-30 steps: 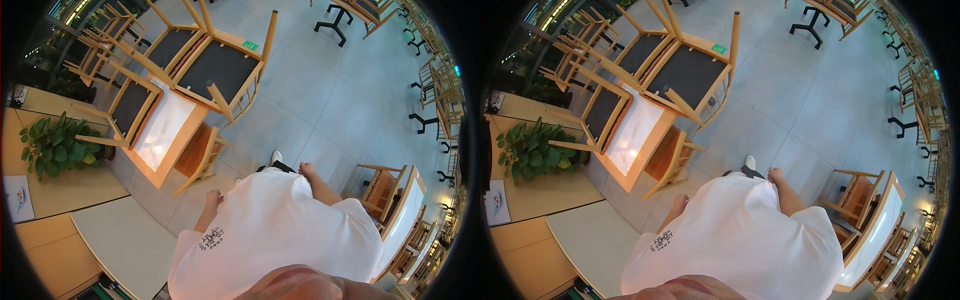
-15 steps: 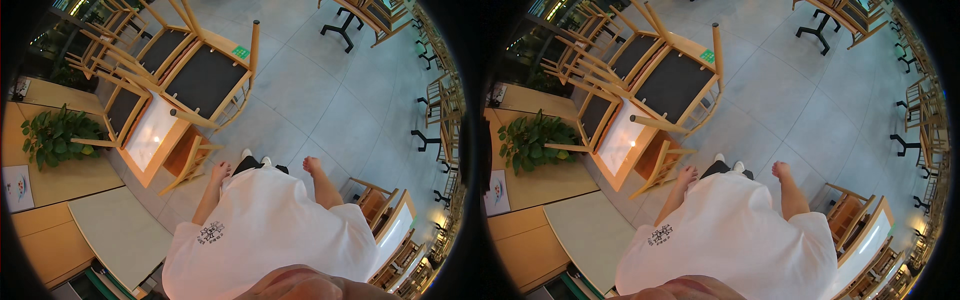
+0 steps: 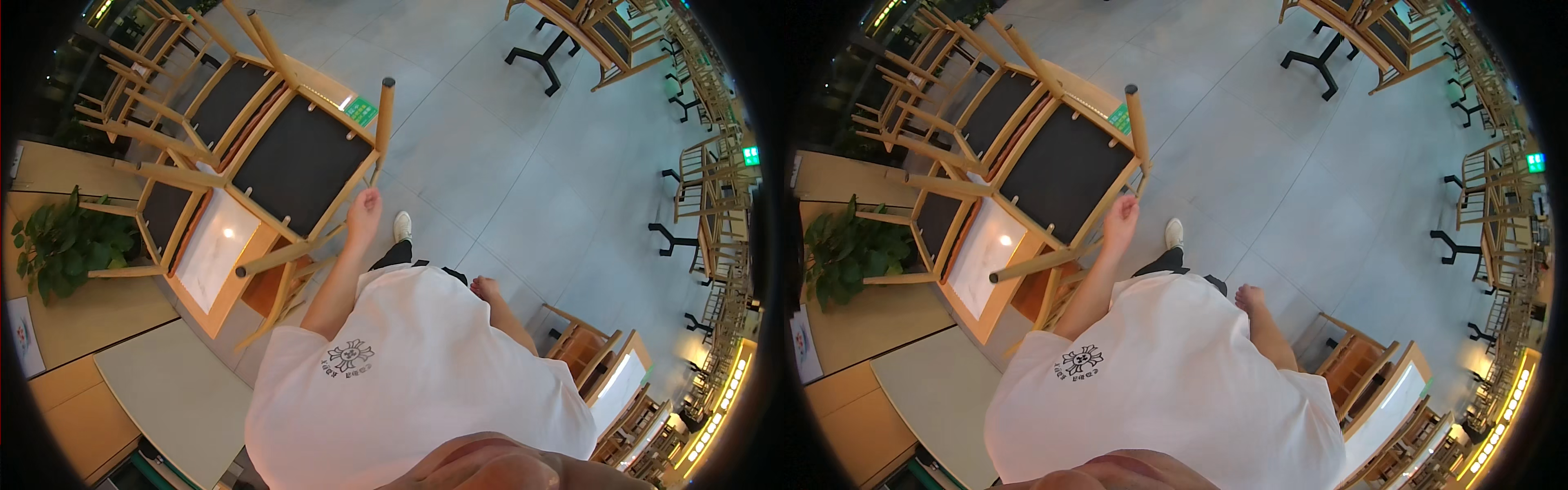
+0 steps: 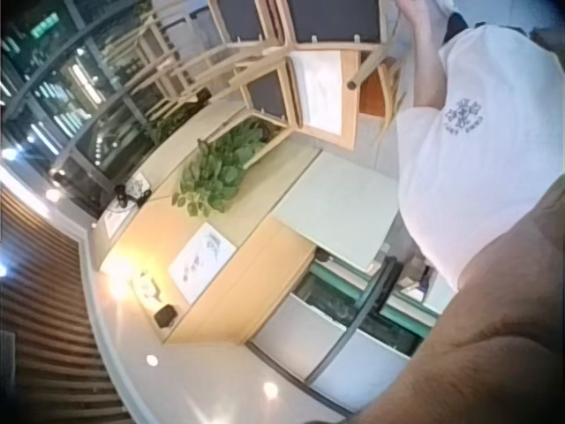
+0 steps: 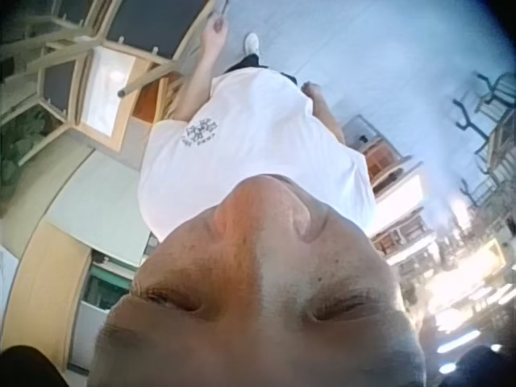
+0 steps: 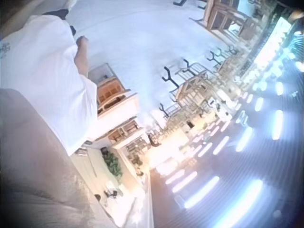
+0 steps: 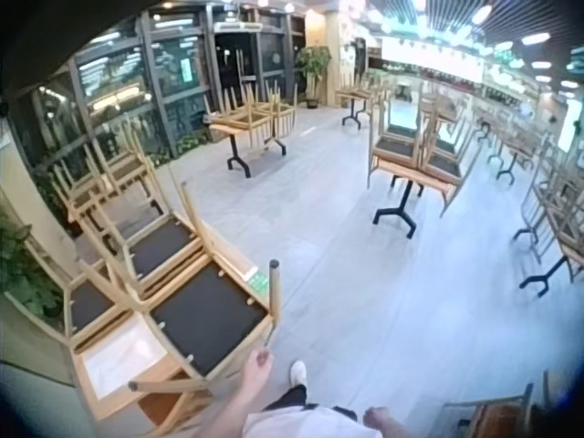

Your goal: Moving and placing chairs around tables in a restaurant dining area.

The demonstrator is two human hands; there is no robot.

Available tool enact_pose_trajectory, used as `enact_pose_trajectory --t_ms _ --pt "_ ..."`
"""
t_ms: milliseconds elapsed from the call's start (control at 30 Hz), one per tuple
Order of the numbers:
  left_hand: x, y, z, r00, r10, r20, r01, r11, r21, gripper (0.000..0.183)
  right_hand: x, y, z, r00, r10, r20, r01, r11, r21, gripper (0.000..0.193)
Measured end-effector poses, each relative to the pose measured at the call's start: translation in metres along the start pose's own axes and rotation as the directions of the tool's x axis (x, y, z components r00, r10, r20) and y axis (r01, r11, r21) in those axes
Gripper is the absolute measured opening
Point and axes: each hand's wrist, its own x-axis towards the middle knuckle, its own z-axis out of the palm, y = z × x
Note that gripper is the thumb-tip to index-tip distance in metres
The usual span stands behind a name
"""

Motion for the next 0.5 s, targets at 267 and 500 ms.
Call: enact_pose_trajectory --t_ms 267,500 --pt "0.082 0.058 0.032 0.949 0.242 -0.202 -0.225 0.969 0.106 0.062 0.011 -0.103 -0.004 0.993 -0.025 -0.111 0.003 0.981 -0.194 0.022" --pt "0.124 0.063 0.054 0.945 0.219 -0.244 -0.218 0.975 0.031 0.070 0.042 -0.174 0.004 0.999 -0.049 0.013 0.050 0.947 -0.319 0.024"
